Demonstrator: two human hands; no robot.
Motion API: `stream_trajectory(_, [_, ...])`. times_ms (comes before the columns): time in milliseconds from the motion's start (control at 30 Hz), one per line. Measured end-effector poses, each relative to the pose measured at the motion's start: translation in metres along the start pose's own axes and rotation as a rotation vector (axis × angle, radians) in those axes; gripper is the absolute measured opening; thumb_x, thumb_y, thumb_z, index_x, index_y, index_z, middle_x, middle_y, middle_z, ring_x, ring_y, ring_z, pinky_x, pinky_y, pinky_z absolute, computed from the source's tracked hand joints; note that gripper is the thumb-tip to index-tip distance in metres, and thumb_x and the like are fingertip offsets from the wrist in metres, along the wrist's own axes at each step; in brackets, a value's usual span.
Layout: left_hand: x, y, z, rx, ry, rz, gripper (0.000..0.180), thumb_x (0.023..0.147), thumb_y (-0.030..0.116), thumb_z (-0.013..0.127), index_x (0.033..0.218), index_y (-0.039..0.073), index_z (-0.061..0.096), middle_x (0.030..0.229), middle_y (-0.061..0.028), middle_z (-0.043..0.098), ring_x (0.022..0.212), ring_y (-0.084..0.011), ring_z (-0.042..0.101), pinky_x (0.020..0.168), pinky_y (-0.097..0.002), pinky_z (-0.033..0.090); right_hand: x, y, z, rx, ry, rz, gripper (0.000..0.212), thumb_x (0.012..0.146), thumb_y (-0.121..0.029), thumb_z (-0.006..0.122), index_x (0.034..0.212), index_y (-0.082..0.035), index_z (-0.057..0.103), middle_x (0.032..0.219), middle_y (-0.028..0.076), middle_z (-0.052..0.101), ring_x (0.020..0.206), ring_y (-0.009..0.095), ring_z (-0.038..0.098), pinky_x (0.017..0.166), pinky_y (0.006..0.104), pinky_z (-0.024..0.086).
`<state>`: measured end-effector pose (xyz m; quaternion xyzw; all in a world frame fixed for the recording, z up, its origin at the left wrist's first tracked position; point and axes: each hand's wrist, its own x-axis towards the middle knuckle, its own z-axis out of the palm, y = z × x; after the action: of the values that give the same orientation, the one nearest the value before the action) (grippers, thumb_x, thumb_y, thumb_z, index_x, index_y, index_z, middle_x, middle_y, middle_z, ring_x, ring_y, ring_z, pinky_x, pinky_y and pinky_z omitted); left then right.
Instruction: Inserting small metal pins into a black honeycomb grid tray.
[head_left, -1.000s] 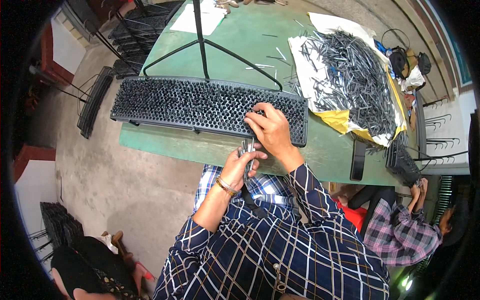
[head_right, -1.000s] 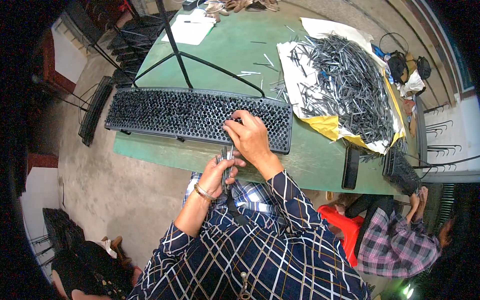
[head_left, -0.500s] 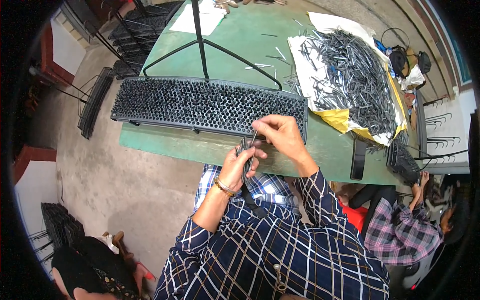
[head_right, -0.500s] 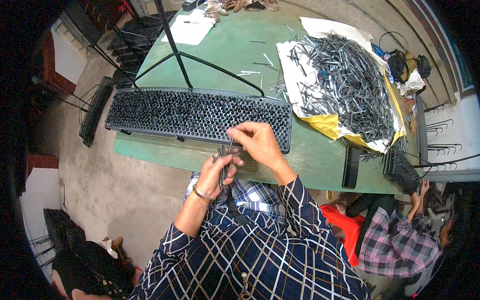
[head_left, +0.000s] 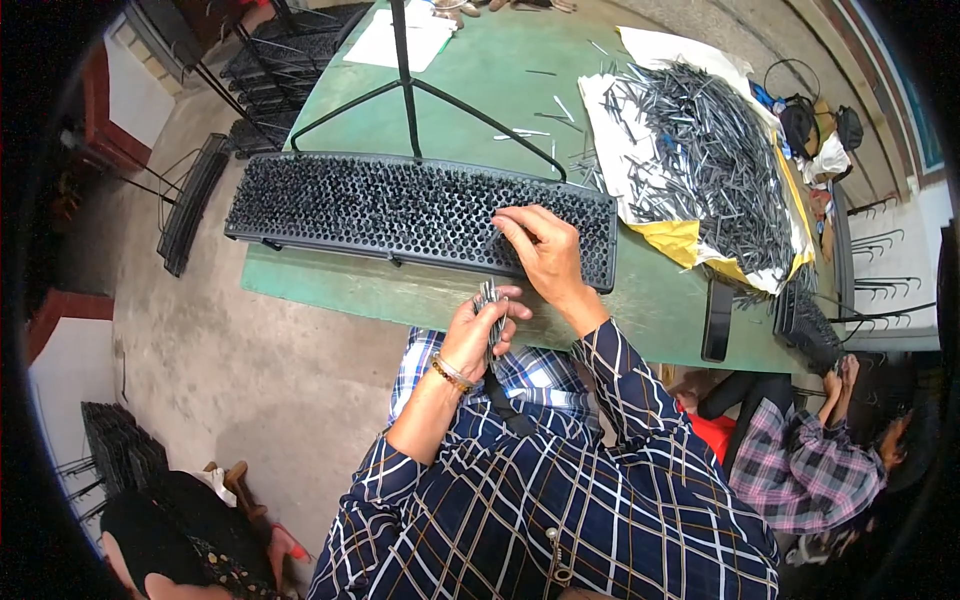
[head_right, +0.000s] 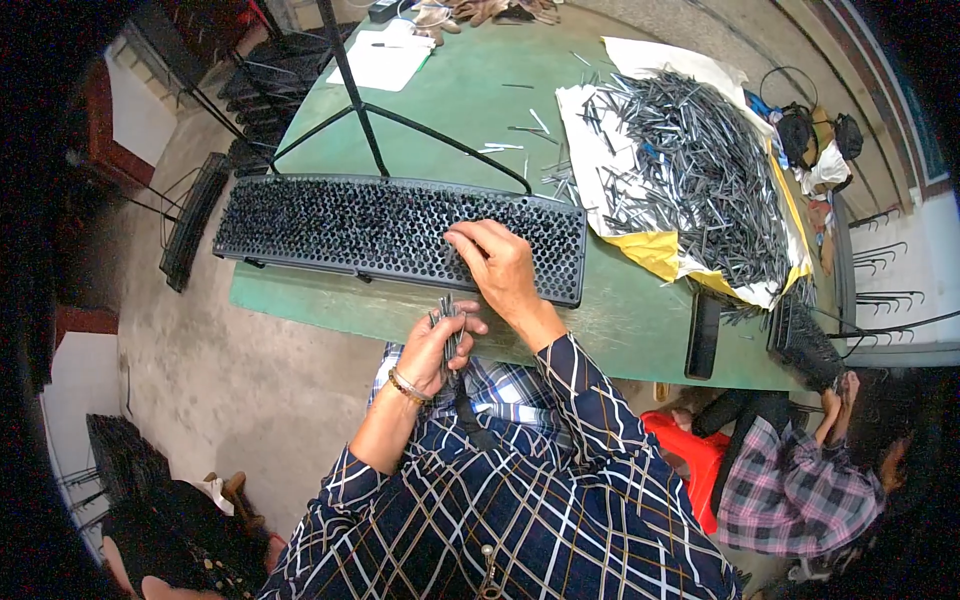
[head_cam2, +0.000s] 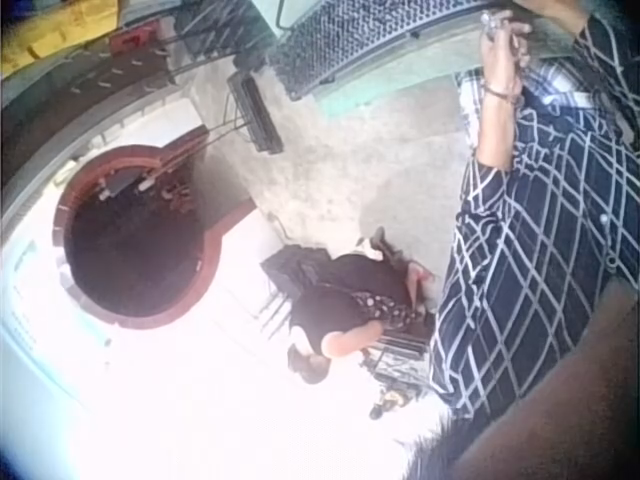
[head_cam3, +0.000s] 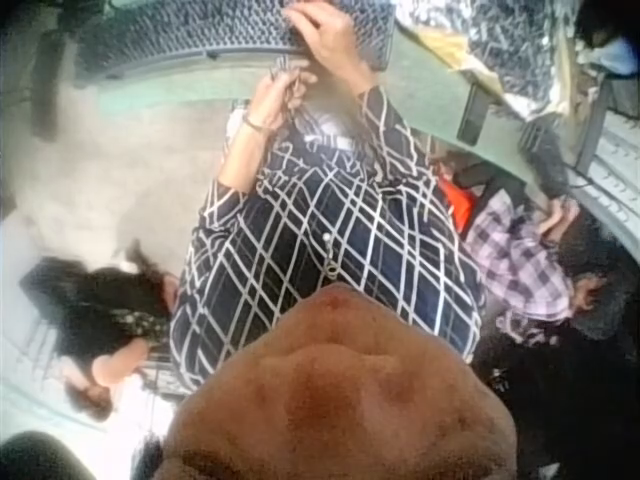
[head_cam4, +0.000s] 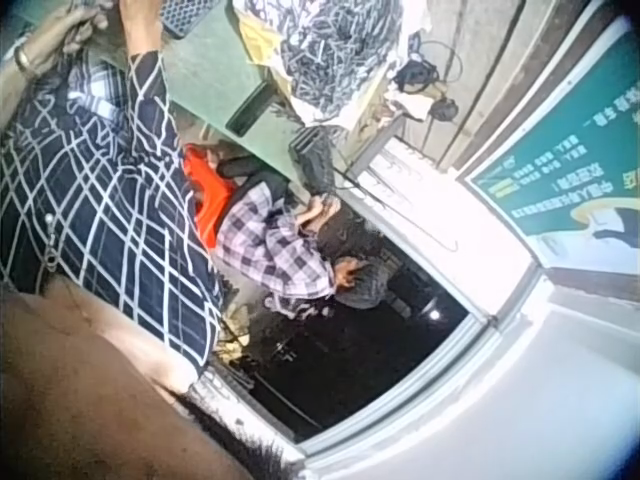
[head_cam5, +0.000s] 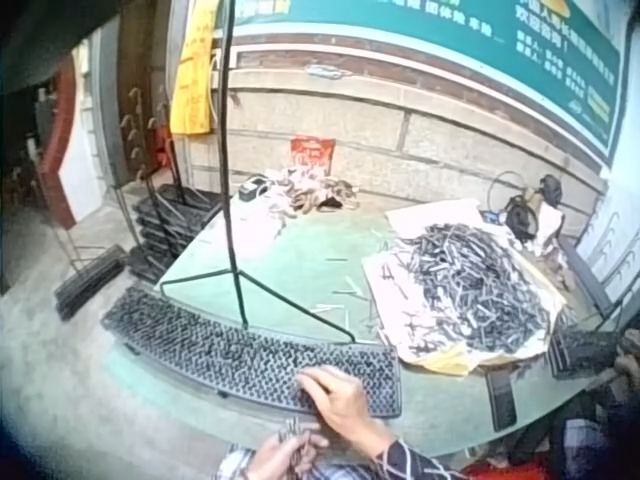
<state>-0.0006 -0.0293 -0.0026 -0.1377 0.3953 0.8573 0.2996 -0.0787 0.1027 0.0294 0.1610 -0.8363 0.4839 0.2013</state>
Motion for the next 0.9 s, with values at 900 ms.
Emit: stream_trajectory(900, [0.000,0.002,0.002,-0.065,0.266,0.267,0.014,0.088,0.019,0.064,0.094,0.009,0.056,0.077,-0.0006,0.058,0.046,-0.0034,0.040,0.036,-0.0177,0.024,0.000,-0.017,-0.033,0.241,-0.357,0.431,0.016,0.083,-0.016,0.066,0.090,-0.001,0.070,0.075,0.006,0.066,0.057,0.008,0.056,0.052,0.0238,0.044])
